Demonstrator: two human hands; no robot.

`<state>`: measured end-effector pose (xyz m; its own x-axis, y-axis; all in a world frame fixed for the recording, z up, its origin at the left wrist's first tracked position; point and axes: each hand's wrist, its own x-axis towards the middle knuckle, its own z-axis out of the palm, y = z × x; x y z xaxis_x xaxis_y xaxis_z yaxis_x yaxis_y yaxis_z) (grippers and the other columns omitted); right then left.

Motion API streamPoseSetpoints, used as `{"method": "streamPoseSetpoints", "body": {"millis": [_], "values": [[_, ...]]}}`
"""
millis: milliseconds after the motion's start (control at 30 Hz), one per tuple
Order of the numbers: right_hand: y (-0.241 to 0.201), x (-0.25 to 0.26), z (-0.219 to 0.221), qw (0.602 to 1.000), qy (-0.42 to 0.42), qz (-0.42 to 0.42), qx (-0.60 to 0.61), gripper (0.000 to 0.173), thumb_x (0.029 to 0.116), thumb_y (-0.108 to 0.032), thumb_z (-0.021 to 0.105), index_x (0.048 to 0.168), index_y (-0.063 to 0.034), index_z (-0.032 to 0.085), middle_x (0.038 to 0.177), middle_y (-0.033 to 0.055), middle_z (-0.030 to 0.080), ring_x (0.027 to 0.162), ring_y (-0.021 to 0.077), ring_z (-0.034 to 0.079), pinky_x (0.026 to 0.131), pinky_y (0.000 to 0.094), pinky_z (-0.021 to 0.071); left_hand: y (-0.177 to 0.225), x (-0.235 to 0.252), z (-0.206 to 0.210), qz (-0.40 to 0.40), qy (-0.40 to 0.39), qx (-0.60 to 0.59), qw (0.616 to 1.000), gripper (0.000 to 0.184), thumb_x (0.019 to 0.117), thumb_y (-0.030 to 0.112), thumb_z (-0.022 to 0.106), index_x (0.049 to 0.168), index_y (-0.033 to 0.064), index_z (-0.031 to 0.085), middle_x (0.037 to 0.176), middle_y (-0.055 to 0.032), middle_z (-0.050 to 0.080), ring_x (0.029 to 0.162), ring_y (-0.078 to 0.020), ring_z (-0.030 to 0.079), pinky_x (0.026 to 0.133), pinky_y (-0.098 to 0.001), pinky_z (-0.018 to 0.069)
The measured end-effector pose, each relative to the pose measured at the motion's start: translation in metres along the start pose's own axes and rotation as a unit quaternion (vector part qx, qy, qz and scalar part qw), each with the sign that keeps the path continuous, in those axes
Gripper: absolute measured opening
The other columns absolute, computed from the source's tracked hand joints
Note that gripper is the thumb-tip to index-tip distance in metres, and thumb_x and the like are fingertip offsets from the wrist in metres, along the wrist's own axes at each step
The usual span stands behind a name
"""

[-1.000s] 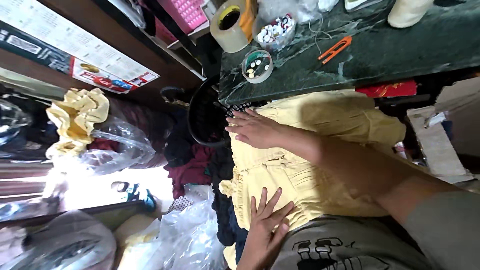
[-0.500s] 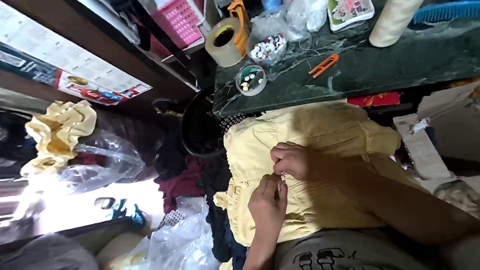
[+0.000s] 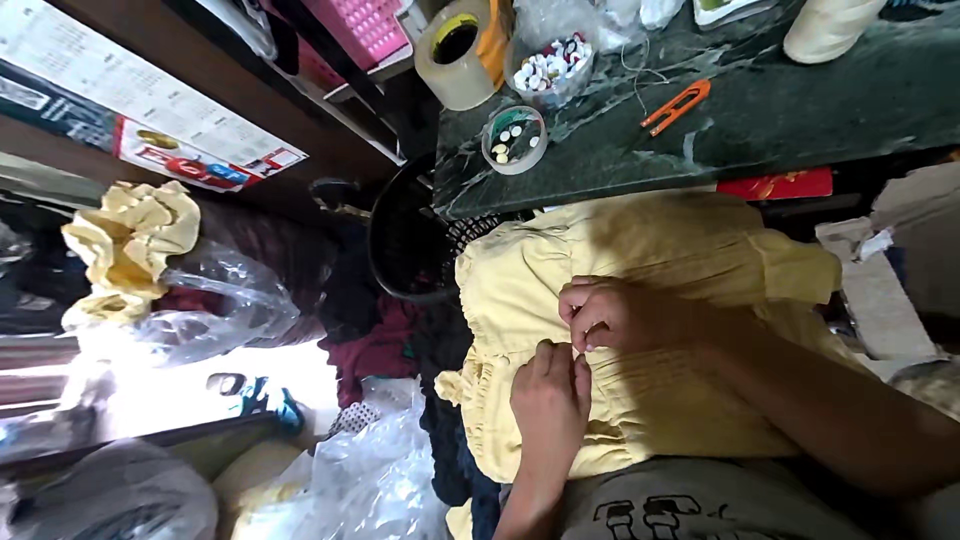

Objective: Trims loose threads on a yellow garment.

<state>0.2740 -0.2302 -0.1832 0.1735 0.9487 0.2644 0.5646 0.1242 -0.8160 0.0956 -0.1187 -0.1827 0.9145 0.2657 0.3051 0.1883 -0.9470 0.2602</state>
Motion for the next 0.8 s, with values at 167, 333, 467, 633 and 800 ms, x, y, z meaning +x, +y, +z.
{"method": "streamPoseSetpoints", "body": {"millis": [167,333,467,633,800], "values": [[-0.003,0.001,0.001,1.0,0.004,-0.006,0.021,0.013,0.0881,-0.009,0.072,0.079,-0.0134,0.079,0.095,0.0003,0.067,0.101,0.0141,0.058,0.092,0.0321,0.046,0.002,-0.001,0.001,-0.045,0.01,-0.036,0.998,0.02,0.0935,0.022,0.059,0.092,0.0076,0.073,0.083,-0.004,0.064,0.067,-0.017,0.062,0.059,-0.0356,0.0502],[-0.006,0.003,0.005,0.993,0.06,-0.047,0.095,0.01,0.0904,-0.013,0.071,0.086,-0.0113,0.08,0.096,0.0002,0.067,0.102,0.0093,0.058,0.092,0.0253,0.0461,0.002,-0.001,-0.006,-0.139,0.021,-0.27,0.953,0.011,0.0948,0.013,0.062,0.093,0.0038,0.066,0.076,0.0011,0.051,0.059,-0.0036,0.046,0.053,-0.0189,0.0414],[-0.009,0.004,0.006,0.988,0.065,-0.057,0.129,0.011,0.093,-0.014,0.07,0.091,-0.0075,0.079,0.096,0.0015,0.067,0.101,0.0081,0.058,0.091,0.0235,0.0458,0.009,0.001,-0.01,-0.188,0.042,-0.376,0.906,0.005,0.094,0.004,0.061,0.092,0.0019,0.065,0.076,0.0015,0.052,0.059,-0.0009,0.047,0.052,-0.0148,0.0405],[-0.011,0.002,0.001,0.986,0.055,-0.063,0.141,0.008,0.0911,-0.006,0.07,0.089,-0.0036,0.077,0.097,0.0049,0.068,0.099,0.0091,0.06,0.089,0.0216,0.0483,0.015,0.003,-0.009,-0.198,0.067,-0.395,0.895,0.013,0.0971,0.003,0.055,0.092,0.0005,0.066,0.075,0.0012,0.055,0.059,-0.0008,0.051,0.052,-0.0145,0.0438],[-0.011,-0.002,0.0,0.991,0.04,-0.035,0.12,0.01,0.0927,-0.006,0.067,0.09,-0.0052,0.077,0.1,0.0045,0.068,0.101,0.0108,0.06,0.091,0.0258,0.0474,0.012,0.004,-0.014,-0.18,0.044,-0.379,0.907,0.017,0.0985,0.004,0.054,0.09,0.0015,0.068,0.076,0.0,0.059,0.061,-0.0012,0.055,0.054,-0.0152,0.0464]]}}
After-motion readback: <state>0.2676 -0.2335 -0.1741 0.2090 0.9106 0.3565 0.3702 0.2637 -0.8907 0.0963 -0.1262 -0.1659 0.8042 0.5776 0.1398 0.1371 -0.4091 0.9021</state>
